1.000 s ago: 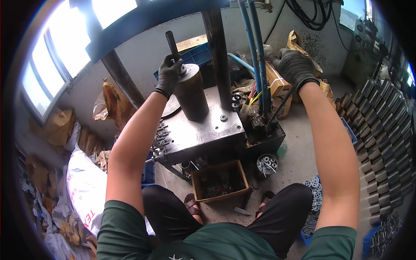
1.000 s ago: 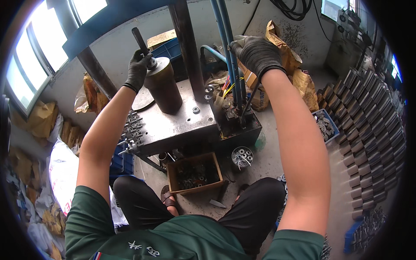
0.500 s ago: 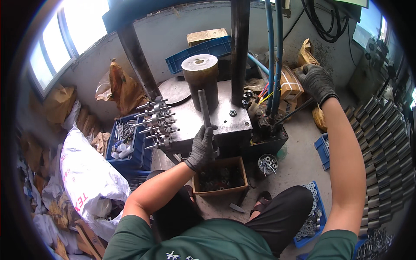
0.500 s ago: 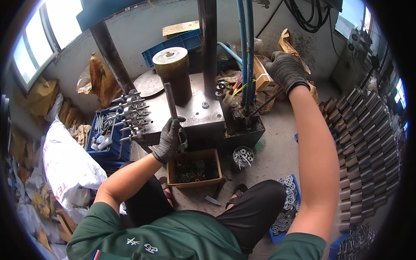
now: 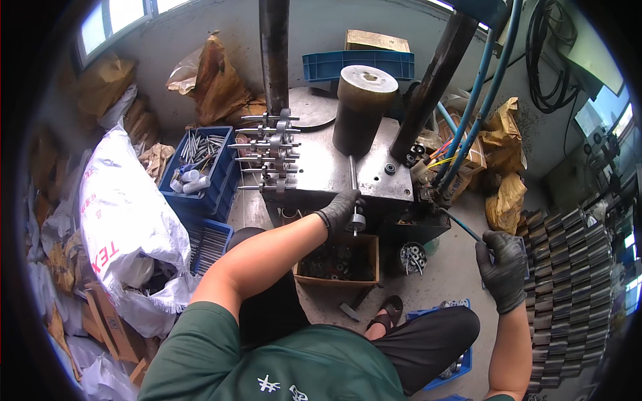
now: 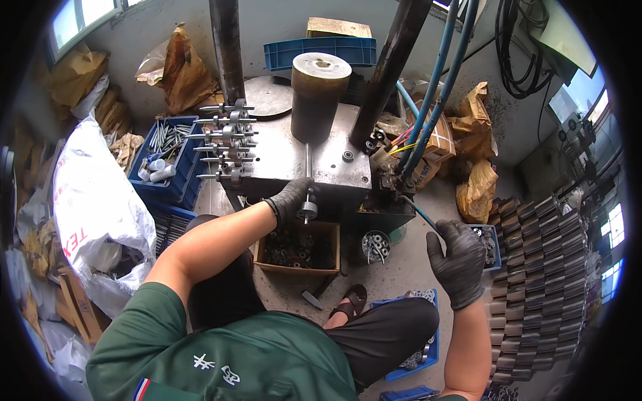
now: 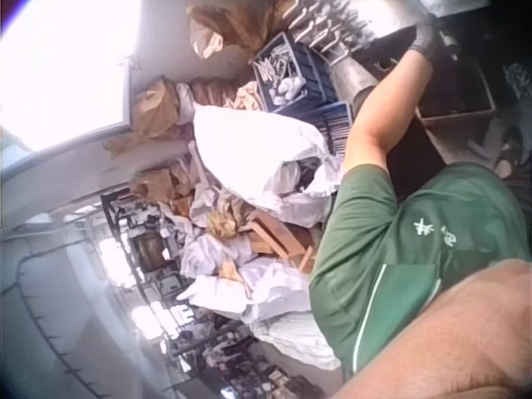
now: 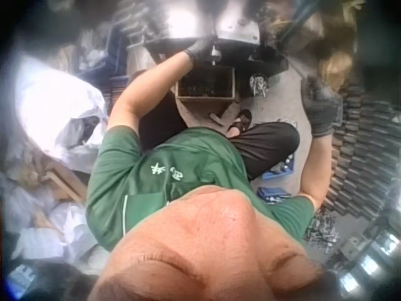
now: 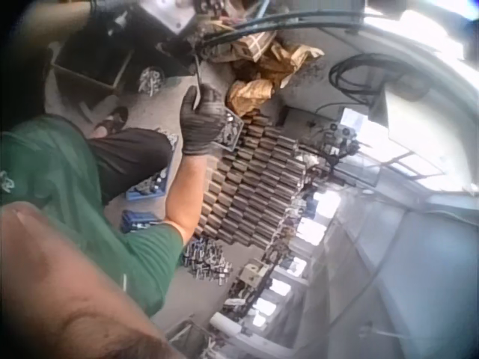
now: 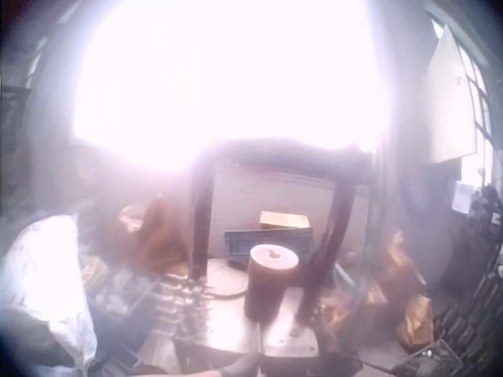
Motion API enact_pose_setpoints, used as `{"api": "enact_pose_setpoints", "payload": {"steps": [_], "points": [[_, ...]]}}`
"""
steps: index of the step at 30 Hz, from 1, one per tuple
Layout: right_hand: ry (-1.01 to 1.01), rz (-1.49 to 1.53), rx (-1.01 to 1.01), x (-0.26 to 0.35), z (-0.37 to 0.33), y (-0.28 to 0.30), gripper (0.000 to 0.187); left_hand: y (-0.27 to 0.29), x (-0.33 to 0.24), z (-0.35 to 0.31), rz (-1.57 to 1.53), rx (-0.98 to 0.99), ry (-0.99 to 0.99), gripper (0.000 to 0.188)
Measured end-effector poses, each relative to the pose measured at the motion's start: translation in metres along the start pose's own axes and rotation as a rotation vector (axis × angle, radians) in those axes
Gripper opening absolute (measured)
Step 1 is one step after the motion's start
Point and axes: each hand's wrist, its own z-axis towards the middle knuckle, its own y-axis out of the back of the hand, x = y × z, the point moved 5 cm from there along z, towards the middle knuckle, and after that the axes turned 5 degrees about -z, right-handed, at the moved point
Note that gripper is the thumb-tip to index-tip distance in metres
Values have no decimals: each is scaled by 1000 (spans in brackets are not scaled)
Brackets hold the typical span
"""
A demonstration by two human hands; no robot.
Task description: Manually fitting metal discs onto vertical shafts using a press machine.
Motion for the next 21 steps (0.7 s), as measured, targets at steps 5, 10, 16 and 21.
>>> {"api": "enact_pose_setpoints", "payload": {"steps": [5, 10, 16, 21], "points": [[83, 342, -25, 48, -24, -20, 25, -2, 31, -27, 88, -82, 86, 34], [-711, 1542, 62, 70, -65, -172, 33, -14, 49, -59, 321, 215, -13, 25], [-1065, 2328, 555, 118, -62, -214, 50, -46, 30, -110, 456, 545, -345, 43], [-1112, 2360, 416, 115, -39, -219, 52, -51, -3, -119, 500, 466, -388, 48]]}}
